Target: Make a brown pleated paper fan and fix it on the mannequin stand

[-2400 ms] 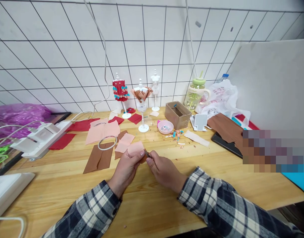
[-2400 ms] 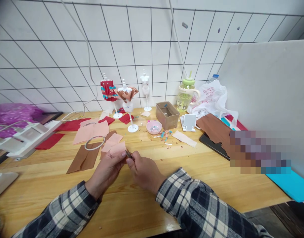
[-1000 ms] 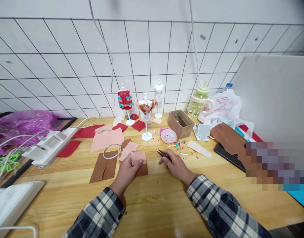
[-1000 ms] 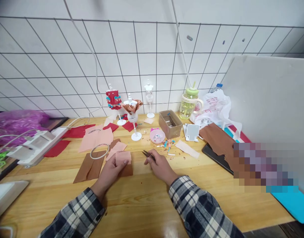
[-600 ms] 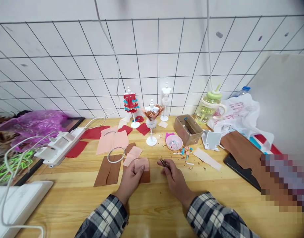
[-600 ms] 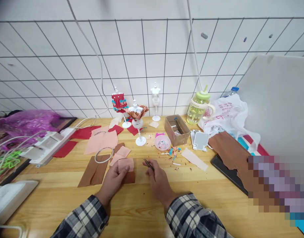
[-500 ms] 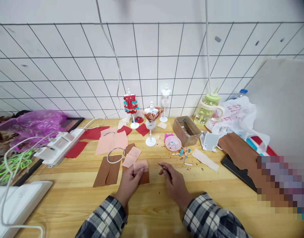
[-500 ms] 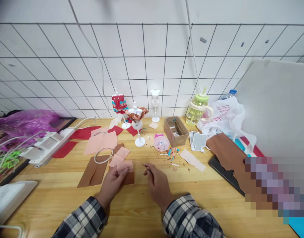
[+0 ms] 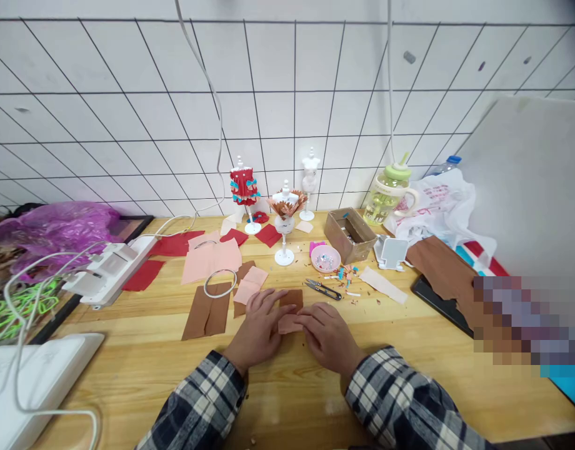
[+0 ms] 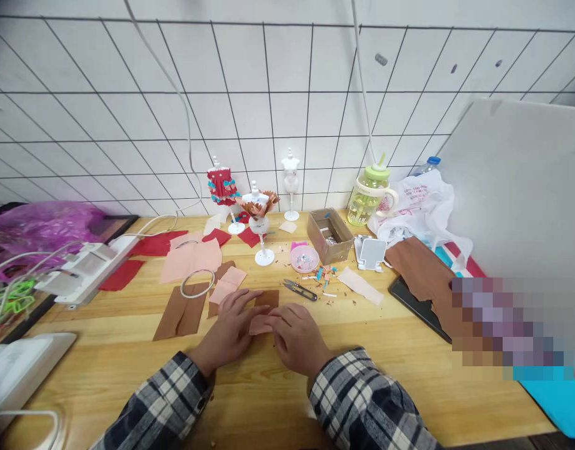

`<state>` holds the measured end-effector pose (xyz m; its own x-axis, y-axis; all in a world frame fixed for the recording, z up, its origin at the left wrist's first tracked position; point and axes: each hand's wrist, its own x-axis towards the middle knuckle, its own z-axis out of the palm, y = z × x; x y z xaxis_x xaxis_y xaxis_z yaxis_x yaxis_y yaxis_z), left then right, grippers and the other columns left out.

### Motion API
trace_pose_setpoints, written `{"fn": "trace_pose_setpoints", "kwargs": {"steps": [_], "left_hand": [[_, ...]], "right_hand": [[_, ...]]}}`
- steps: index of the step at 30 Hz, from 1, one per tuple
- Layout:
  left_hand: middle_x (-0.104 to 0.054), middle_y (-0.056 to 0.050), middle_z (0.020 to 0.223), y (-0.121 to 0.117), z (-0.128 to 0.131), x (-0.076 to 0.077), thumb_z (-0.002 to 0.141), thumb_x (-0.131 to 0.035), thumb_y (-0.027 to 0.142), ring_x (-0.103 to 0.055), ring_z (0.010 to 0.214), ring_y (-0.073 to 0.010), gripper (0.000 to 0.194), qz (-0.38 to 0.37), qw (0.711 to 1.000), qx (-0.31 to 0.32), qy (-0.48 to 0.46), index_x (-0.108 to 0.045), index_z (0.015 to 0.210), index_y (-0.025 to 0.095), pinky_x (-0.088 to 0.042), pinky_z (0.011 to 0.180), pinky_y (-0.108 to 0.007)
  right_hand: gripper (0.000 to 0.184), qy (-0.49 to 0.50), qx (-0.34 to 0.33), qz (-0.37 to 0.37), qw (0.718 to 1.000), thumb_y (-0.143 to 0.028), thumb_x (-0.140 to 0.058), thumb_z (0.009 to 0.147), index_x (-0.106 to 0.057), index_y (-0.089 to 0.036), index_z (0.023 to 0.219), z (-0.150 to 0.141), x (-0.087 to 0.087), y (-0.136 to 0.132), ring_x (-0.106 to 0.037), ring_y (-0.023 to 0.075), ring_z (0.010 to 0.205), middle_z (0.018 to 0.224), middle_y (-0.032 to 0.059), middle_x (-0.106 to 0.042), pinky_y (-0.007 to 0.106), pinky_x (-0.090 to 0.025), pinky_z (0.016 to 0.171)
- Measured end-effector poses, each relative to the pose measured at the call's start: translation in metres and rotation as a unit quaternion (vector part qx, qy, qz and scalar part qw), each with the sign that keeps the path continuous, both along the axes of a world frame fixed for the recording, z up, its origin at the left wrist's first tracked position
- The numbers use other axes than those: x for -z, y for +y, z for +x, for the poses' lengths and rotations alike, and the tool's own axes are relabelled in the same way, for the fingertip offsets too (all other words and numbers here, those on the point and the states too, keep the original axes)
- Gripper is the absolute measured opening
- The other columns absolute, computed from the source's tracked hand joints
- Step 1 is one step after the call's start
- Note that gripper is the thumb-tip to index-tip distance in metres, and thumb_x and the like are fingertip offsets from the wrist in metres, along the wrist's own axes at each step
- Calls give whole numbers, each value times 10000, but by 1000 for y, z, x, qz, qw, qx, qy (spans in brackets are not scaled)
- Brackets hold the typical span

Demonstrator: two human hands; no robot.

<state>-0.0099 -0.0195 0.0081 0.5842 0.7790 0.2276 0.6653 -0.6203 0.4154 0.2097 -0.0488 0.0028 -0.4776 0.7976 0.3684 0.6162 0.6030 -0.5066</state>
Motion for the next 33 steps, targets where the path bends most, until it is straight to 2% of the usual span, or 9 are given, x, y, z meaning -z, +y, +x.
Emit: {"fn": "trace_pose_setpoints", "kwargs": {"steps": [2, 7, 10, 13, 18, 22, 27, 31, 33], "left_hand": [[-541, -77, 1368, -4, -7, 0, 698, -513, 50, -436, 1269, -303, 588, -3, 1000, -9, -18, -622, 1233, 269, -315, 1067, -528], [-649, -62, 1150, -16, -18, -4, 723, -467, 26, -514, 1138, -264, 428, -8, 1000, 3, -26, -688, 1014, 247, -372, 1007, -472], [-652, -73, 1142, -20, -15, -9, 781, -503, 85, -525, 1129, -261, 344, -31, 999, 36, -15, -679, 1033, 241, -388, 1001, -451], [-648, -85, 1150, -20, -11, -11, 839, -549, 192, -528, 1140, -271, 249, -38, 998, 41, -7, -670, 1051, 240, -394, 997, -451], [-653, -83, 1158, -20, -4, -8, 852, -620, 304, -527, 1115, -276, 218, 12, 999, 34, 9, -665, 1056, 241, -359, 999, -473], [-684, -59, 1027, -22, 0, -8, 869, -630, 326, -553, 988, -235, 149, 18, 999, 42, 22, -683, 976, 236, -378, 919, -427], [-687, -34, 1012, -22, 2, -8, 901, -599, 320, -551, 1013, -223, 124, 6, 1000, 24, 12, -696, 927, 249, -366, 932, -421], [-689, -39, 1018, -21, -1, -5, 906, -587, 289, -558, 1013, -221, 126, 22, 999, 23, 6, -694, 952, 243, -376, 926, -415], [-691, -51, 1007, -19, -7, -4, 904, -584, 273, -567, 985, -219, 146, 41, 999, -7, -3, -687, 998, 228, -395, 897, -403]], "right_hand": [[258, -51, -30, -28, 998, -192, -559, 853, -649, -226, 1093, -5, -3, -3, -547, 242, 1041, 1123, 76, -669, 422, -412, 928], [164, -81, -25, -53, 995, -257, -606, 860, -659, -207, 1007, -8, -2, -4, -518, 245, 1056, 1133, 69, -666, 425, -367, 938], [155, -75, -17, -53, 996, -253, -579, 891, -658, -202, 1014, -5, 0, -3, -512, 243, 1061, 1148, 71, -661, 417, -365, 933], [144, -76, -10, -53, 996, -246, -542, 919, -665, -202, 981, -2, 1, -4, -514, 237, 1038, 1125, 71, -665, 409, -370, 919], [136, -81, 5, -55, 995, -242, -536, 926, -666, -202, 936, 0, 1, -3, -514, 225, 988, 1073, 60, -669, 391, -379, 888], [122, -77, 11, -54, 996, -230, -534, 927, -652, -201, 923, -1, 3, -3, -514, 210, 958, 1041, 49, -671, 375, -386, 871], [134, -62, 21, -35, 997, -261, -557, 925, -645, -205, 1009, -3, 8, -3, -517, 211, 961, 1075, 59, -662, 375, -393, 876], [120, -77, 25, -31, 996, -277, -552, 932, -657, -220, 945, -2, 10, -3, -519, 212, 937, 1011, 48, -665, 373, -396, 857], [117, -77, 29, -32, 996, -278, -552, 932, -655, -222, 938, -1, 11, -3, -520, 215, 936, 1008, 46, -666, 375, -396, 851]]}}
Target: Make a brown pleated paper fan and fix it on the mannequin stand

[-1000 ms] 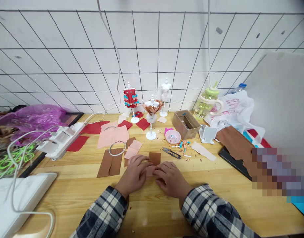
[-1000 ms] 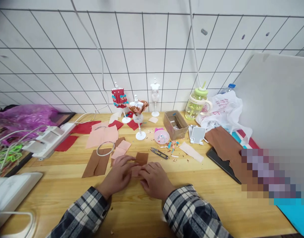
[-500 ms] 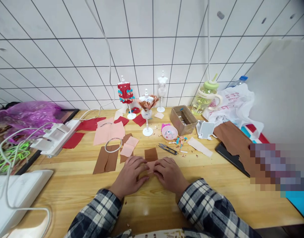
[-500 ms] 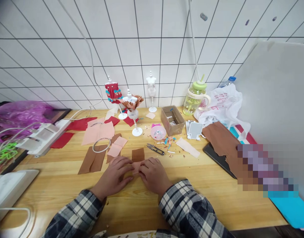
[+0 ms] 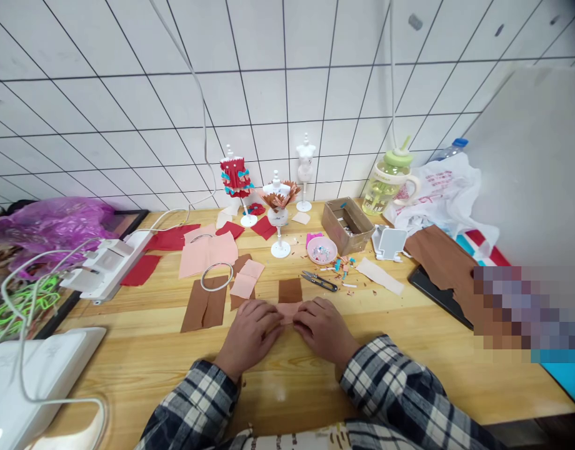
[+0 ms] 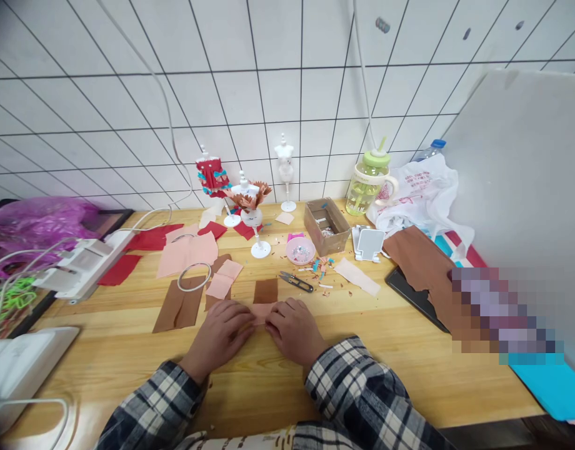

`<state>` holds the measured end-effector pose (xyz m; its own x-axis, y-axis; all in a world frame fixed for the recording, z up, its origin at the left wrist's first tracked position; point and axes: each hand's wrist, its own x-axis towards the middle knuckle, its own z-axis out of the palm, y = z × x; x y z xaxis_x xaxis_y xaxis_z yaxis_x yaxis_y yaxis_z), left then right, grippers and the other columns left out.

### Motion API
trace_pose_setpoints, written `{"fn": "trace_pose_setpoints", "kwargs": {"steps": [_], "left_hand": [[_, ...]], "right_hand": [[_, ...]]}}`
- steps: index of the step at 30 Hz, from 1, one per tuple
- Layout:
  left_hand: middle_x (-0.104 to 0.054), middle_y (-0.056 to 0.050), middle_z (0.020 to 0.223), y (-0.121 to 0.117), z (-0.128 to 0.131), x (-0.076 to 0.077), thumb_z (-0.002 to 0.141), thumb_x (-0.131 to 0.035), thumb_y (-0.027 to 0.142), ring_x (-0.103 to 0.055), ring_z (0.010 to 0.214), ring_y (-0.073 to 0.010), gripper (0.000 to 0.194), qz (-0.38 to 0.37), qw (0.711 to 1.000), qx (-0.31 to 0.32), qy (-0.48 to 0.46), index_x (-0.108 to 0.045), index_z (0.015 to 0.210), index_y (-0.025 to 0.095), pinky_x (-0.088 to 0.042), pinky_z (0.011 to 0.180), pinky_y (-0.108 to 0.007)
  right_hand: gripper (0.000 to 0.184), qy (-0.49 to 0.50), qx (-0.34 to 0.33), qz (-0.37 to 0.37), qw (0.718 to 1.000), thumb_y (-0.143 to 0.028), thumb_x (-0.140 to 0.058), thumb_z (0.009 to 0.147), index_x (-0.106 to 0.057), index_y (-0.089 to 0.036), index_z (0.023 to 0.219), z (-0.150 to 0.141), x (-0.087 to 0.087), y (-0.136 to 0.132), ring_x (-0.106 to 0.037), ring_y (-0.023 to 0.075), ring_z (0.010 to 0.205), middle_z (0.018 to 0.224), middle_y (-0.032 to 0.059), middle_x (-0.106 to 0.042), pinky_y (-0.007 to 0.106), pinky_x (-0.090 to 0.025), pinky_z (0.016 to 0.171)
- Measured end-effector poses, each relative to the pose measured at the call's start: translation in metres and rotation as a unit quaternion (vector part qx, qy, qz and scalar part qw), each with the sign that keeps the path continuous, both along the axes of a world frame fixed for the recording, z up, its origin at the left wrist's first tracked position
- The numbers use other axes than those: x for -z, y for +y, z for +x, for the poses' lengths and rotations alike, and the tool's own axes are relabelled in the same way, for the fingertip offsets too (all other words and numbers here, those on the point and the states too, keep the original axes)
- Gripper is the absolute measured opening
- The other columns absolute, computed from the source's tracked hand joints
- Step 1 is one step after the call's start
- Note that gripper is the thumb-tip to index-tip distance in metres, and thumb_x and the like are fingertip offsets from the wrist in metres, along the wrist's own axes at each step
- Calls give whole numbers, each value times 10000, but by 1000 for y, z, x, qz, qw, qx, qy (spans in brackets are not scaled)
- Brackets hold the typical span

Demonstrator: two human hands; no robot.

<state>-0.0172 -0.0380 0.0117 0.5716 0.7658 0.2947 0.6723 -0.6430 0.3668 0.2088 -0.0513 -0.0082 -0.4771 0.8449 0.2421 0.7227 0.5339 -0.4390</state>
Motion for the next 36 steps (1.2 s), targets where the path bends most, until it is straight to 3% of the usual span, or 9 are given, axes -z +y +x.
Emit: {"fn": "trace_pose_setpoints", "kwargs": {"steps": [3, 9, 18, 21, 26, 28, 31, 34, 36], "left_hand": [[-690, -62, 980, 3, -11, 1, 897, -591, 266, -576, 954, -220, 153, 17, 999, -45, -12, -688, 1004, 215, -416, 858, -387], [-682, -69, 1070, -1, -9, -5, 875, -611, 267, -576, 1022, -225, 212, -35, 999, 23, -5, -669, 1073, 219, -421, 903, -385], [-696, -53, 949, 3, 9, 1, 907, -595, 310, -576, 931, -213, 144, -23, 999, 38, 25, -684, 962, 212, -417, 843, -377], [-688, -52, 888, 6, 13, 3, 927, -548, 262, -579, 886, -206, 155, -33, 999, 24, 25, -690, 898, 208, -426, 810, -368], [-693, -72, 1033, 0, 12, 0, 910, -562, 261, -586, 1008, -230, 136, -83, 993, 23, -87, -675, 974, 221, -429, 904, -399], [-661, -100, 1176, -3, 12, -2, 887, -603, 352, -566, 1128, -257, 280, -163, 964, 15, -208, -627, 1133, 221, -418, 981, -416], [-643, -133, 1237, 0, 17, -5, 795, -684, 512, -582, 1149, -294, 566, -333, 878, 13, -343, -566, 1245, 190, -460, 955, -403], [-718, -107, 1070, 9, 29, -7, 781, -703, 503, -652, 983, -269, 469, -462, 821, 10, -334, -662, 1094, 156, -500, 847, -371], [-738, -91, 1000, 14, 39, -7, 777, -715, 474, -661, 920, -252, 395, -474, 811, -20, -343, -700, 997, 146, -503, 811, -359]], "right_hand": [[90, 10, 2, -8, 1000, -253, -575, 915, -643, -216, 963, 1, 0, 0, -523, 214, 932, 1008, 45, -668, 373, -397, 854], [99, -11, 2, -3, 1000, -263, -566, 925, -636, -198, 898, 0, -1, 0, -524, 220, 915, 972, 58, -663, 371, -407, 833], [82, 9, -12, -13, 1000, -236, -570, 908, -629, -191, 943, -1, 0, 3, -534, 215, 912, 973, 62, -660, 377, -429, 861], [161, 26, -1, -12, 1000, -253, -627, 864, -633, -187, 1011, 0, -2, 3, -528, 237, 950, 1024, 80, -655, 397, -436, 873], [56, 98, -3, -4, 995, -174, -605, 853, -650, -196, 878, 1, -9, 2, -550, 245, 1029, 1099, 75, -670, 422, -416, 934], [58, 155, -21, -35, 987, -158, -608, 839, -639, -199, 865, 3, -18, 3, -583, 230, 1009, 1065, 62, -693, 403, -427, 925], [39, 244, -14, -160, 957, -228, -595, 864, -624, -211, 884, 6, -33, 8, -604, 164, 750, 818, 14, -682, 303, -463, 699], [123, 352, 57, -240, 903, -325, -598, 864, -595, -202, 871, 8, -37, 19, -543, 128, 631, 712, -10, -599, 250, -418, 569], [241, 435, 82, -285, 850, -413, -580, 866, -584, -198, 974, 7, -30, 25, -537, 124, 620, 739, -3, -586, 239, -424, 532]]}}
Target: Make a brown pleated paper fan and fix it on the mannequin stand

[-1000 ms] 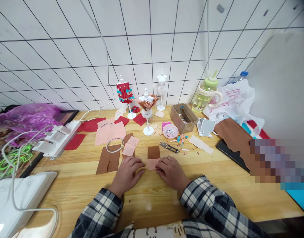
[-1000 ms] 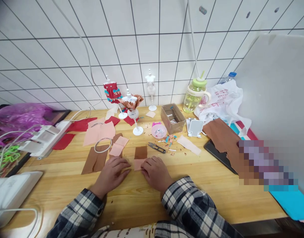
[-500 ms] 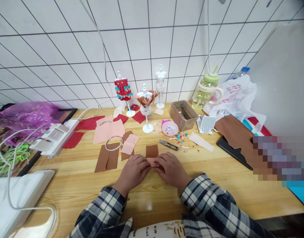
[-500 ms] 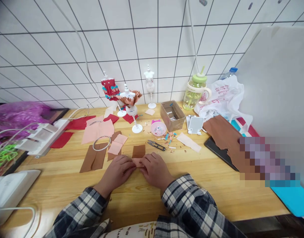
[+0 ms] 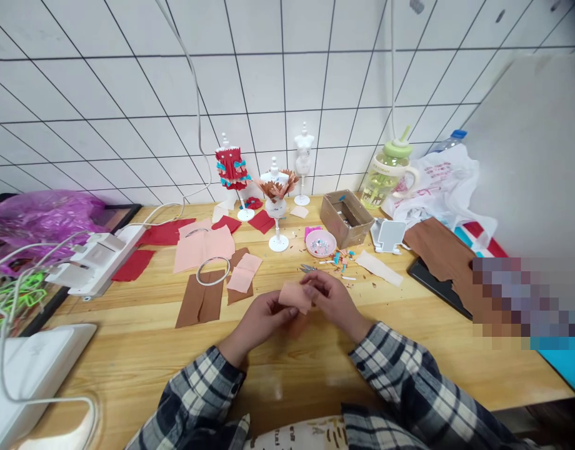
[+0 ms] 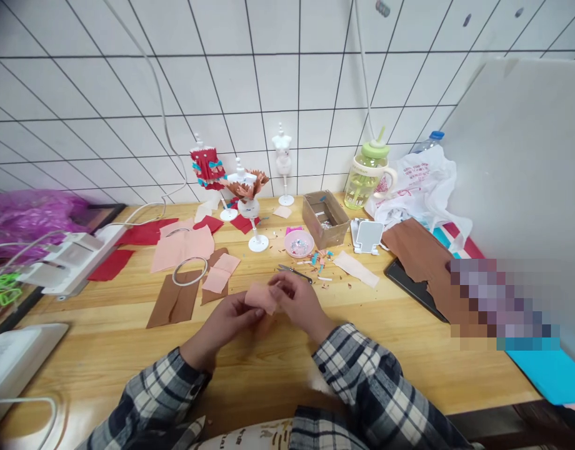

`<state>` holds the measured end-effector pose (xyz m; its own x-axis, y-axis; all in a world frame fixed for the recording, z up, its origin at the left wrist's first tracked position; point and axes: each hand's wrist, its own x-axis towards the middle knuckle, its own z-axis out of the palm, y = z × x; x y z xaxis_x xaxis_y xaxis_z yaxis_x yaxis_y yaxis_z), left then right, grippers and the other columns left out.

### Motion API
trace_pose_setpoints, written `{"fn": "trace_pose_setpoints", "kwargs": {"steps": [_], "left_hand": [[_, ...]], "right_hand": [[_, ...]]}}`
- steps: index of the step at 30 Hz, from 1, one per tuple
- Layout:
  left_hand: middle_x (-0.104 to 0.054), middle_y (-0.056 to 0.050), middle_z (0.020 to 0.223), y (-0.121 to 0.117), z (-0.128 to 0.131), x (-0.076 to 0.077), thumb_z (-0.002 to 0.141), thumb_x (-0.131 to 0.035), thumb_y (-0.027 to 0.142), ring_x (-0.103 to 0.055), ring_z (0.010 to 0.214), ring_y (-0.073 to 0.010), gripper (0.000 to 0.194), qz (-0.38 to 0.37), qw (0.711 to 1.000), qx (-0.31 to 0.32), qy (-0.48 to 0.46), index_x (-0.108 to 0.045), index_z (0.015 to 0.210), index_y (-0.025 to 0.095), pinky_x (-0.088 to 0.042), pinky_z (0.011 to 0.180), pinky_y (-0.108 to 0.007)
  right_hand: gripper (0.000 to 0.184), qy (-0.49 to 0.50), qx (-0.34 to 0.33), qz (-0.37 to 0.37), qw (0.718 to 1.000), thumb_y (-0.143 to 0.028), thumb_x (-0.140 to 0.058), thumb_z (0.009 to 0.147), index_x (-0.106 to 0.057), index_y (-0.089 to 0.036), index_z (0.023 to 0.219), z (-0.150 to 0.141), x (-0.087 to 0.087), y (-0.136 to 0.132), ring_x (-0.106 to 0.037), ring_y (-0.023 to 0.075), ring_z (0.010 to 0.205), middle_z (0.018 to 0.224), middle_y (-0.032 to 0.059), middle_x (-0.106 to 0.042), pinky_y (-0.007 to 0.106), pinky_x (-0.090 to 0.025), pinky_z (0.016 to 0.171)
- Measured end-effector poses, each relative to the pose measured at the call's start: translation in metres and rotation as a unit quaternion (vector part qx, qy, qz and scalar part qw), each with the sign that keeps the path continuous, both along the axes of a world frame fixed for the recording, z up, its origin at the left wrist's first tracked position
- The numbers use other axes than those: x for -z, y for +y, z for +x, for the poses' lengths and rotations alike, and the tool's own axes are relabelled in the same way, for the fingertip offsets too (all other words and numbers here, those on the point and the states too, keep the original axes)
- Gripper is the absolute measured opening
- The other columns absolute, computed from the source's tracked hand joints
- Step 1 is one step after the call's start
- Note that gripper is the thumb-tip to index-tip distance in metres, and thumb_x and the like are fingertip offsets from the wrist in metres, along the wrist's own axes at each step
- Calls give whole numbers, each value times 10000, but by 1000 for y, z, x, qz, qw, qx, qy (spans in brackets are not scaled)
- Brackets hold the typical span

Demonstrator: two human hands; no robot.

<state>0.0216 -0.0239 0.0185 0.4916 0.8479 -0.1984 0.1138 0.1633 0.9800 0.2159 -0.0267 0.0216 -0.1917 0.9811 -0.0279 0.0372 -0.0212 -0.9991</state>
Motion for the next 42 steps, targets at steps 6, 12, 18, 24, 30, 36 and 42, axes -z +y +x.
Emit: {"fn": "trace_pose_setpoints", "kwargs": {"steps": [6, 12, 18, 24, 30, 36, 42], "left_hand": [[-742, -88, 1043, 3, 9, 11, 755, -756, 368, -679, 921, -221, 373, -83, 979, -143, -115, -663, 1048, 156, -508, 810, -315], [-736, -61, 983, 2, 4, 14, 775, -745, 302, -684, 814, -170, 400, -113, 963, -157, -185, -601, 1121, 165, -513, 724, -259], [-728, -84, 1073, 1, 5, 11, 779, -744, 251, -682, 978, -202, 403, -111, 963, -132, -206, -604, 1145, 159, -508, 880, -306], [-715, -103, 1140, 2, 1, 10, 774, -741, 225, -691, 987, -226, 427, -143, 955, -127, -227, -596, 1171, 168, -531, 872, -329], [-665, -126, 1250, 2, 0, 11, 747, -746, 196, -657, 1081, -268, 555, -143, 953, -130, -232, -562, 1270, 184, -550, 796, -300], [-667, -146, 1240, 0, -1, 17, 793, -711, 459, -643, 1110, -300, 661, -152, 950, -137, -236, -485, 1354, 192, -536, 874, -396], [-729, -106, 1112, 2, 2, 19, 758, -777, 295, -678, 1054, -250, 602, -106, 969, -119, -186, -502, 1284, 196, -487, 960, -385]], "right_hand": [[504, -51, 18, 61, 997, -331, -553, 844, -425, -220, 1319, -2, 23, -3, -605, 207, 846, 1038, 96, -610, 317, -533, 606], [427, -312, -75, 385, 865, -121, -590, 765, -618, -281, 1160, -3, 12, -14, -496, 256, 1172, 1264, 78, -538, 456, -402, 1024], [298, -345, -27, 397, 850, -142, -605, 812, -687, -280, 1063, -7, 18, -10, -496, 236, 1146, 1253, 49, -574, 427, -393, 1031], [120, -306, -17, 361, 881, -238, -632, 861, -722, -269, 933, -7, 18, -7, -533, 223, 1108, 1178, 47, -620, 431, -405, 1007], [78, -226, 50, 276, 933, -269, -656, 841, -692, -209, 873, -11, 26, -4, -598, 209, 957, 1006, 63, -654, 397, -470, 888], [55, -224, 74, 222, 946, -246, -667, 809, -658, -191, 811, -15, 27, -5, -604, 214, 910, 940, 70, -642, 369, -485, 841], [54, -220, 66, 196, 953, -236, -644, 810, -644, -189, 784, -17, 26, -5, -587, 190, 859, 894, 59, -628, 334, -482, 791]]}}
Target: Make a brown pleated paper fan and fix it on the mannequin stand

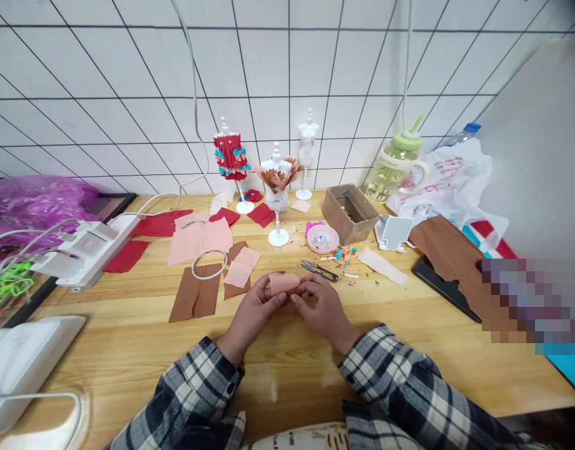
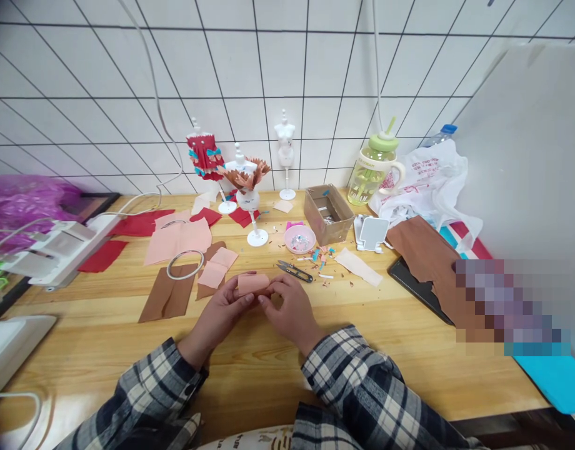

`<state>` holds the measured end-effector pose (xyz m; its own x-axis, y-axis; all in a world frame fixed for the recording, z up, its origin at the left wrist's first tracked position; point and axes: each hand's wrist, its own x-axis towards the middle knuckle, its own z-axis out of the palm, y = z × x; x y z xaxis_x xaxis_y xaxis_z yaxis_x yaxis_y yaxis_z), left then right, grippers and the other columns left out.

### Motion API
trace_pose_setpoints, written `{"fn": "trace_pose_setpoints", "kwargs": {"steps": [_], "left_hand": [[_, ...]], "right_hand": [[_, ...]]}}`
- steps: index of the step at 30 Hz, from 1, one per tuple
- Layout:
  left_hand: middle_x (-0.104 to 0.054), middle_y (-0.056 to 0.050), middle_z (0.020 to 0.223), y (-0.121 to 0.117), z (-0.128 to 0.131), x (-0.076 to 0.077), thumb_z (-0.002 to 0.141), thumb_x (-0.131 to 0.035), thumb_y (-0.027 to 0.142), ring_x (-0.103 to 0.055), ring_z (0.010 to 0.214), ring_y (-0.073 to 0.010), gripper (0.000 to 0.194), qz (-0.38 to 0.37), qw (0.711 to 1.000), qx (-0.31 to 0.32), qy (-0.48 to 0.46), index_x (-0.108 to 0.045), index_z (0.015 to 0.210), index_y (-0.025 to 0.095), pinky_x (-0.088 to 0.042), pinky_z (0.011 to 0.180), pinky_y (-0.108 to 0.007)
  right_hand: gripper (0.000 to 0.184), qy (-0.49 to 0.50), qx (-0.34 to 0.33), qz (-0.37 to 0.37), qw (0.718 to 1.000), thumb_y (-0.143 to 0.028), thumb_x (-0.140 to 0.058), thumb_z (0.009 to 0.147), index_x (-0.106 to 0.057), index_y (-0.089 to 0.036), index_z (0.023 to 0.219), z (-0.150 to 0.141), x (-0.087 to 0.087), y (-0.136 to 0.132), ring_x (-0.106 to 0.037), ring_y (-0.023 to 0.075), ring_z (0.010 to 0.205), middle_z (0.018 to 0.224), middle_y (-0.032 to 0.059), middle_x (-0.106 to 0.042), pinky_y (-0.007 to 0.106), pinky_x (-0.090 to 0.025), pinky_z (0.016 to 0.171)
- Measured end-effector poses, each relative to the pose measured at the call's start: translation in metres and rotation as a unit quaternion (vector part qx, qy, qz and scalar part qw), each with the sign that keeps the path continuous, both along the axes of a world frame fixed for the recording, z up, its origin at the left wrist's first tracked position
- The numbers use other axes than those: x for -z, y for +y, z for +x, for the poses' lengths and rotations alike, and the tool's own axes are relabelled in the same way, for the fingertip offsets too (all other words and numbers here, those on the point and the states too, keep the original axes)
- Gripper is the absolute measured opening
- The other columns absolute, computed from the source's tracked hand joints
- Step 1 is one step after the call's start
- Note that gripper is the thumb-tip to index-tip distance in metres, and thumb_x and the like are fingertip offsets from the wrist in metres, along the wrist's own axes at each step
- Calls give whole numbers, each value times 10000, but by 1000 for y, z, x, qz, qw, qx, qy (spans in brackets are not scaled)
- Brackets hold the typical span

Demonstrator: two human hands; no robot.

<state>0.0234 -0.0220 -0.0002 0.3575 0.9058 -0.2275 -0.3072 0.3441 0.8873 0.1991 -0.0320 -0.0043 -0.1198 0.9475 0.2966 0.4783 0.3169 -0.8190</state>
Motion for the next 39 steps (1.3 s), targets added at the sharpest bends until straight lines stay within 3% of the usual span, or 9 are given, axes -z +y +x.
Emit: {"fn": "trace_pose_setpoints", "kwargs": {"steps": [3, 6, 10, 14, 21, 25, 29, 36, 39], "left_hand": [[-744, -90, 1058, 1, 1, 2, 772, -760, 315, -698, 1000, -244, 603, -8, 1000, -10, -2, -488, 1298, 198, -494, 949, -390], [-745, -78, 1041, 1, 1, 4, 762, -767, 322, -705, 966, -231, 614, -5, 1000, -10, -6, -497, 1300, 203, -502, 929, -369], [-745, -60, 971, 1, 0, 6, 760, -770, 328, -700, 915, -218, 617, 2, 1000, 1, 3, -507, 1303, 200, -515, 879, -355], [-745, -63, 964, 1, -1, 4, 757, -769, 350, -695, 912, -221, 522, -15, 999, -15, 31, -567, 1212, 196, -521, 815, -325], [-751, -76, 973, 2, -1, -1, 708, -805, 340, -685, 903, -214, 333, 5, 997, -23, 75, -685, 960, 159, -506, 803, -303], [-745, -53, 890, 2, 0, -2, 706, -799, 348, -663, 786, -190, 308, 16, 994, -35, 106, -695, 932, 166, -487, 685, -273], [-730, -38, 863, 0, -1, -1, 719, -781, 354, -641, 816, -190, 294, 44, 993, -27, 105, -717, 946, 178, -479, 723, -277], [-693, -19, 783, -2, -4, 5, 713, -748, 287, -582, 707, -142, 179, 10, 994, -57, 91, -737, 847, 169, -448, 660, -243], [-694, -20, 798, -2, -3, 3, 691, -723, 230, -594, 728, -147, 133, -10, 994, -66, 86, -730, 811, 174, -450, 665, -238]], "right_hand": [[84, 28, 26, -47, 998, -259, -641, 794, -607, -194, 835, -1, 0, 0, -551, 152, 691, 805, 21, -616, 297, -471, 657], [252, 104, 40, -125, 986, -298, -648, 779, -579, -194, 998, -1, 1, 1, -486, 102, 550, 872, 13, -644, 256, -436, 524], [201, 136, 4, -179, 974, -330, -639, 798, -641, -187, 938, 1, 3, 4, -506, 111, 573, 806, 10, -663, 252, -430, 534], [161, 148, 11, -176, 973, -346, -635, 802, -638, -186, 815, 4, 7, 7, -521, 135, 611, 714, 1, -623, 268, -425, 574], [145, 179, -46, -189, 964, -311, -617, 823, -641, -187, 895, 6, 11, 9, -589, 155, 686, 777, 21, -659, 277, -451, 620], [240, 191, -80, -211, 955, -303, -626, 814, -639, -190, 1025, 9, 12, 10, -615, 162, 739, 855, 33, -686, 300, -481, 683], [228, 231, -98, -227, 941, -319, -644, 794, -633, -191, 981, 13, 11, 12, -619, 172, 760, 865, 41, -682, 321, -486, 716], [275, 248, -119, -249, 929, -310, -647, 790, -646, -217, 1049, 21, -3, 12, -492, 113, 618, 730, -17, -574, 245, -405, 591], [173, 237, -129, -247, 931, -280, -607, 777, -679, -201, 913, 21, -6, 13, -499, 122, 631, 743, 7, -589, 248, -395, 579]]}}
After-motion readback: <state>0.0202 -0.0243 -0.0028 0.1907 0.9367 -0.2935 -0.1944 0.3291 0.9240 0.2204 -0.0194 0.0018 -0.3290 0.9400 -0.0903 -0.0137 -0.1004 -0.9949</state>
